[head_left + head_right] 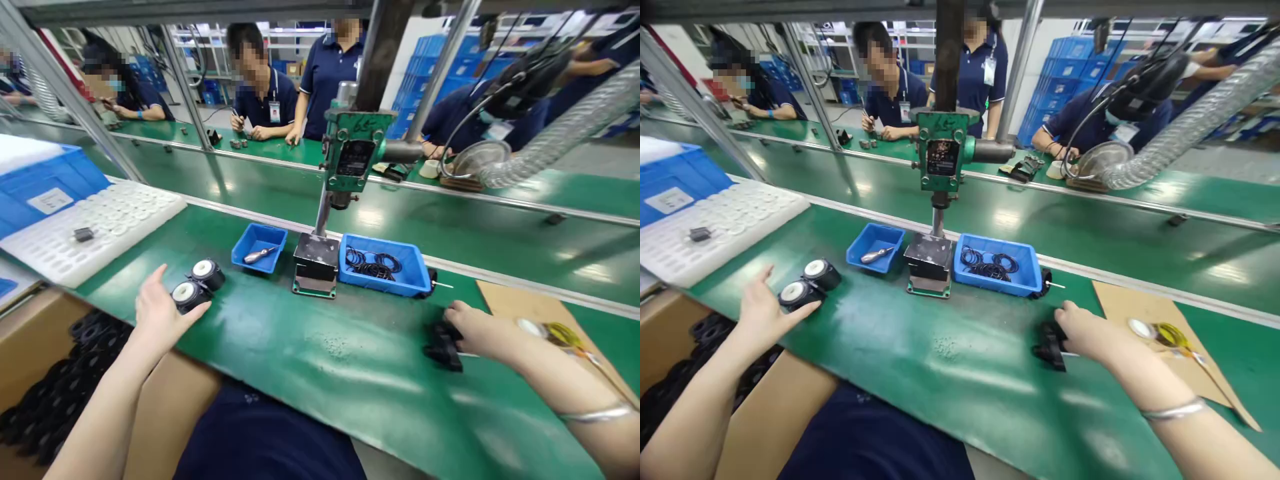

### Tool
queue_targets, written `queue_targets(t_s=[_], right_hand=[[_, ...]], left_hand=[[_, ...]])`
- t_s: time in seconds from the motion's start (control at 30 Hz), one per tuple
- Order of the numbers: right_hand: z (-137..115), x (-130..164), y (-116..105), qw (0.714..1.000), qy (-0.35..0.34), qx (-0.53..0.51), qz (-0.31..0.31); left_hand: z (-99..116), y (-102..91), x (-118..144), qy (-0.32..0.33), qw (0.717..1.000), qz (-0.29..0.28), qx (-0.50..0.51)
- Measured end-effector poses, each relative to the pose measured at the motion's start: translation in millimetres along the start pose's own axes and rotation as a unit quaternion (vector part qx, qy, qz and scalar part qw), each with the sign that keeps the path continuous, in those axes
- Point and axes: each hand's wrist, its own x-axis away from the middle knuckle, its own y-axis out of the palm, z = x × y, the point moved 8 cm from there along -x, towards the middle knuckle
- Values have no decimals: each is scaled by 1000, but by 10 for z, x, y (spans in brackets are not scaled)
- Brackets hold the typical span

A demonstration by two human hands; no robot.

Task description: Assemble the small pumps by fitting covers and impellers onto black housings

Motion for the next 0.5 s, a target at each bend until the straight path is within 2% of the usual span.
queue_targets(t_s=[0.1,0.2,0.23,0.3,0.4,0.47,0.5], right_hand=[[30,21,102,999,8,40,-21],[147,60,-31,997,41,66,-12],[177,85,-156,997,53,62,8],[118,165,-524,995,43,14,86],[-283,353,-1088,964,-31,-147,221],[-622,390,-1192,930,-32,-286,228],[-808,372,-1164,900,-30,-377,219]], left_hand=[[-151,132,52,-43,996,-74,39],[5,99,176,-19,996,-90,-10],[115,70,239,7,996,-87,-33],[389,44,395,77,991,-93,-52],[850,121,635,177,975,-134,-23],[1167,227,739,236,956,-172,-4],[1322,286,766,263,946,-189,5]])
